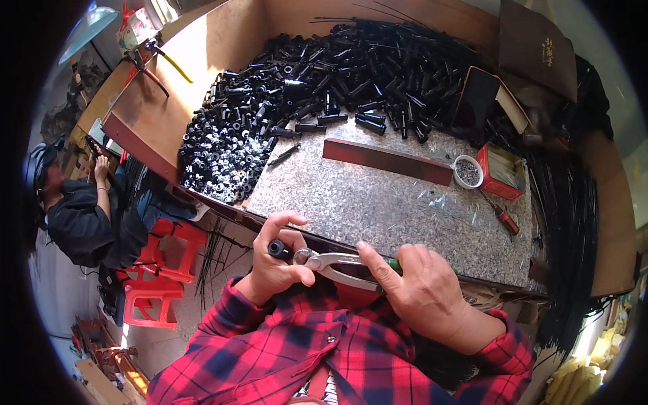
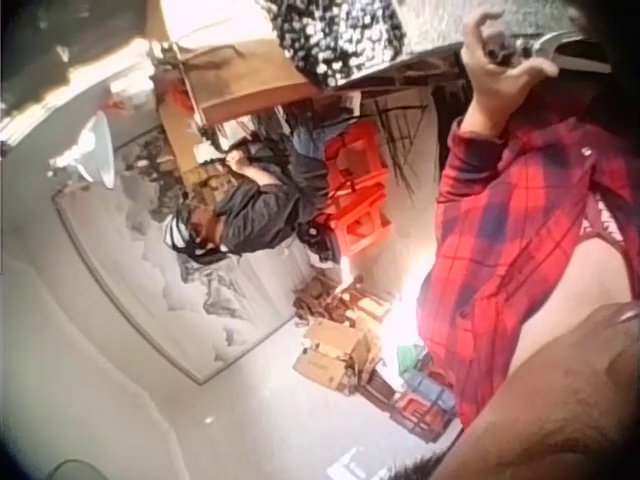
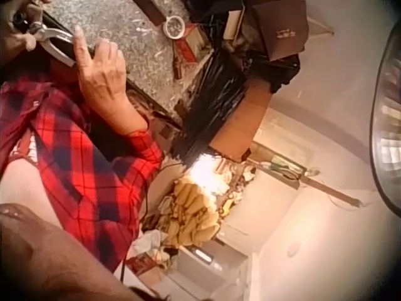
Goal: Bundling thin black cables and attaching components or connectors at a manual assembly station.
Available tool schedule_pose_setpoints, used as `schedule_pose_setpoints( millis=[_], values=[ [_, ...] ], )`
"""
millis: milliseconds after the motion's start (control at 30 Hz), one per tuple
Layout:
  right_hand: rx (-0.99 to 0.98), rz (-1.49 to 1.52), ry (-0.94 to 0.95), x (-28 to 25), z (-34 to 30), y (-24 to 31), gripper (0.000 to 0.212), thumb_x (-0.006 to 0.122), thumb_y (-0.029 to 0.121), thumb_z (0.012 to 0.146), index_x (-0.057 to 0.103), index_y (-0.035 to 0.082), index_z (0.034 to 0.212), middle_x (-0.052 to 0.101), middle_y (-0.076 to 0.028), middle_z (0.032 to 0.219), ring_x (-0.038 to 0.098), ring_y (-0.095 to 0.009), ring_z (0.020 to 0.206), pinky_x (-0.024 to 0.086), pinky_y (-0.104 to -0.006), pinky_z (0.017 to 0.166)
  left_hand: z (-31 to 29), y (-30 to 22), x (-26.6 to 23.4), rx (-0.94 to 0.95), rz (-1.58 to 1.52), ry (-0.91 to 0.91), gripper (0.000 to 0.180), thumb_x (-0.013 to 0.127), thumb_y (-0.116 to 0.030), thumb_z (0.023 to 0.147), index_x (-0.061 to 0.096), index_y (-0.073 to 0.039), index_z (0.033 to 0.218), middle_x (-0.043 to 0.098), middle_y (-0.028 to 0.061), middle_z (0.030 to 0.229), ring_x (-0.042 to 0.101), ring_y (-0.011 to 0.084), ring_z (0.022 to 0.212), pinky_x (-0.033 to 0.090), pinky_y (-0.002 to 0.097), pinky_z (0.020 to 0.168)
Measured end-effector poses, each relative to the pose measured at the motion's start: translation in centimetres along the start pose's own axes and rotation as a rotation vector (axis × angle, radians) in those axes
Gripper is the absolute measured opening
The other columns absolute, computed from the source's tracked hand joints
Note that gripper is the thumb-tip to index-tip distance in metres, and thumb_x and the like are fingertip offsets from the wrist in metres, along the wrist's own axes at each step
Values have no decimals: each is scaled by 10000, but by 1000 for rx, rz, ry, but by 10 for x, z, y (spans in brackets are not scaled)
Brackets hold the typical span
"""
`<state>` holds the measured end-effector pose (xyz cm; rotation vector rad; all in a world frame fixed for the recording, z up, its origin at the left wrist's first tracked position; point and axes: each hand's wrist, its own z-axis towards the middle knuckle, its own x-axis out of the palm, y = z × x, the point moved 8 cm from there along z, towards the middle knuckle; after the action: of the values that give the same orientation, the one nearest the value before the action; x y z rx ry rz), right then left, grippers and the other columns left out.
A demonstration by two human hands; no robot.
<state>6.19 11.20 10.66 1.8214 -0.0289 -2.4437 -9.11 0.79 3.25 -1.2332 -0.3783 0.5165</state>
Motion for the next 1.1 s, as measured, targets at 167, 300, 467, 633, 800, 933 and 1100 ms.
schedule_pose_setpoints(
  millis=[167, 300, 467, 633, 800, 933, 1100],
  values=[
    [-2, 25, 45, 0, -1, 5, 652, 658, 86, 691, 509, 93, 1326, 411, -66, 710, 481, -217, 581, 392, -347, 480, -2, -5, 3, 58, 75, 63, 806, 911, -274, 586, 427, -54, 1191, 546, -11, 607, 502, 31, 561, 339, 170, 506],
    [11, 29, 84, 3, -3, 5, 630, 627, 70, 701, 513, 90, 1320, 403, -67, 693, 483, -210, 563, 407, -353, 475, -4, -5, 10, 67, 112, 128, 675, 837, -180, 712, 402, -25, 1203, 608, 43, 662, 564, 52, 605, 384, 170, 519],
    [12, 13, 102, 12, -2, 9, 646, 615, 68, 698, 492, 79, 1332, 427, -77, 699, 510, -223, 579, 434, -362, 502, -5, -5, 13, 76, 101, 134, 574, 751, -84, 769, 384, -32, 1207, 627, 61, 701, 567, 59, 610, 407, 180, 531],
    [109, 248, 216, 21, -1, 4, 680, 672, 98, 704, 460, 74, 1349, 510, -117, 771, 578, -277, 665, 475, -385, 565, 1, -10, 14, 73, -46, 137, 535, 696, -6, 781, 378, -46, 1209, 631, 109, 828, 577, 83, 656, 441, 195, 567],
    [222, 274, 219, 27, 2, -17, 680, 728, 141, 726, 454, 85, 1347, 546, -138, 830, 588, -328, 711, 487, -408, 613, 5, -48, -61, 177, -61, -280, 508, 641, -366, 869, 402, -22, 1157, 540, 131, 952, 467, 65, 552, 414, 205, 496],
    [418, 170, 126, 38, -17, -64, 672, 743, 213, 755, 446, 69, 1340, 599, -171, 984, 604, -371, 836, 488, -420, 695, -7, -151, -130, 614, -299, -406, 559, 432, -464, 971, 404, 32, 1228, 465, 125, 990, 357, 88, 549, 318, 253, 500],
    [428, 86, 167, 64, -14, -87, 669, 719, 259, 780, 430, 64, 1351, 582, -186, 1007, 589, -382, 887, 480, -428, 732, -64, -243, -163, 920, -148, -262, 429, 444, -270, 991, 419, 92, 1219, 417, 99, 939, 357, 106, 632, 313, 246, 550]
  ],
)
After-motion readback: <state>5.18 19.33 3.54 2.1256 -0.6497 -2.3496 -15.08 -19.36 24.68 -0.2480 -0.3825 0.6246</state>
